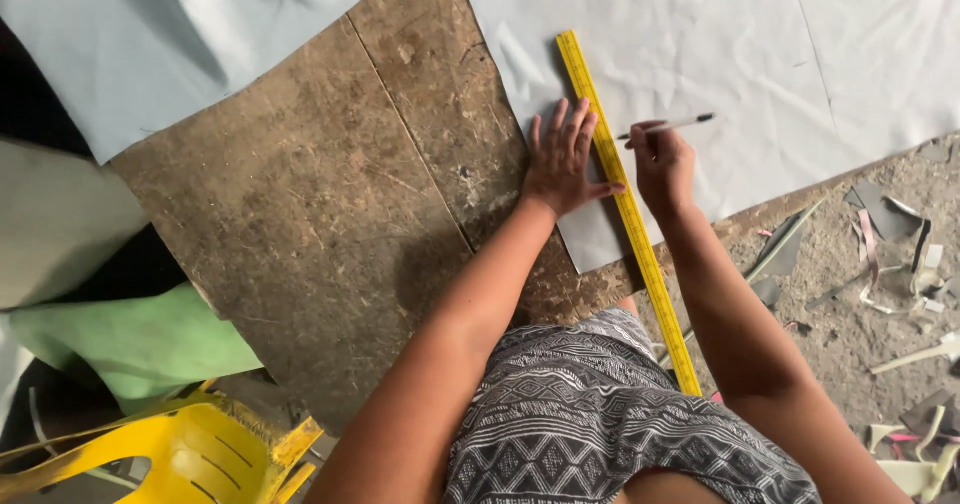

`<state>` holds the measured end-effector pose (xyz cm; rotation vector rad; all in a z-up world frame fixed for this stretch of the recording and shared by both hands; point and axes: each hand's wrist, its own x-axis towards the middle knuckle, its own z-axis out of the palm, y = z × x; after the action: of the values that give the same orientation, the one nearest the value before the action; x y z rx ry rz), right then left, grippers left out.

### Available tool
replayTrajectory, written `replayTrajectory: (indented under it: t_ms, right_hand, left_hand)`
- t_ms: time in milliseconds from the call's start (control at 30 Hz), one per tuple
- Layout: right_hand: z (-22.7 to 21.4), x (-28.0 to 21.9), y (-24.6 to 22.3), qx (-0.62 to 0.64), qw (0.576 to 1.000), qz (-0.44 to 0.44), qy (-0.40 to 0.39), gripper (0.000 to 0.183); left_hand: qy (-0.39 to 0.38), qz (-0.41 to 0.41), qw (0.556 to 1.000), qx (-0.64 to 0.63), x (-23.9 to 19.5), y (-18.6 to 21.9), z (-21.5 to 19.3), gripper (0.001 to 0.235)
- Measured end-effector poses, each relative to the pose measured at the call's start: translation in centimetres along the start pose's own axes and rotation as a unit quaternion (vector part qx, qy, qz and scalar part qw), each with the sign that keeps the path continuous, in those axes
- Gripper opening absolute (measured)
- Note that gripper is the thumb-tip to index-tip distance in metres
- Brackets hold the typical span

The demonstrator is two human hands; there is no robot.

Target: Measuring, marking, and cutting fabric for upholstery on a workbench.

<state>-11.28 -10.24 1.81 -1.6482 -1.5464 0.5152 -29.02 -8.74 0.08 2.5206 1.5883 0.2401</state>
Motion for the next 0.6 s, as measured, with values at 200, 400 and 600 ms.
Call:
replayTrajectory:
  t_ms: [200, 400, 600]
  right_hand:
    - [0.1, 5.6, 0.3, 0.010, 1.000, 0.012, 0.003, 0.012]
    - [6.0, 15.7, -2.9, 0.104, 0.987, 0.092, -0.080, 0.017]
    - [5.4, 17.0, -2.1, 0.049, 0.988, 0.085, -0.116, 0.021]
  left_hand:
    - [-0.045, 0.004, 0.999, -0.028, -0.1, 0.1, -1.1, 0.125]
    - [-0.051, 0.006, 0.997, -0.061, -0.1, -0.1, -1.0, 0.135]
    - [-0.045, 0.015, 0.999, -0.021, 0.0, -0.2, -0.3, 0.127]
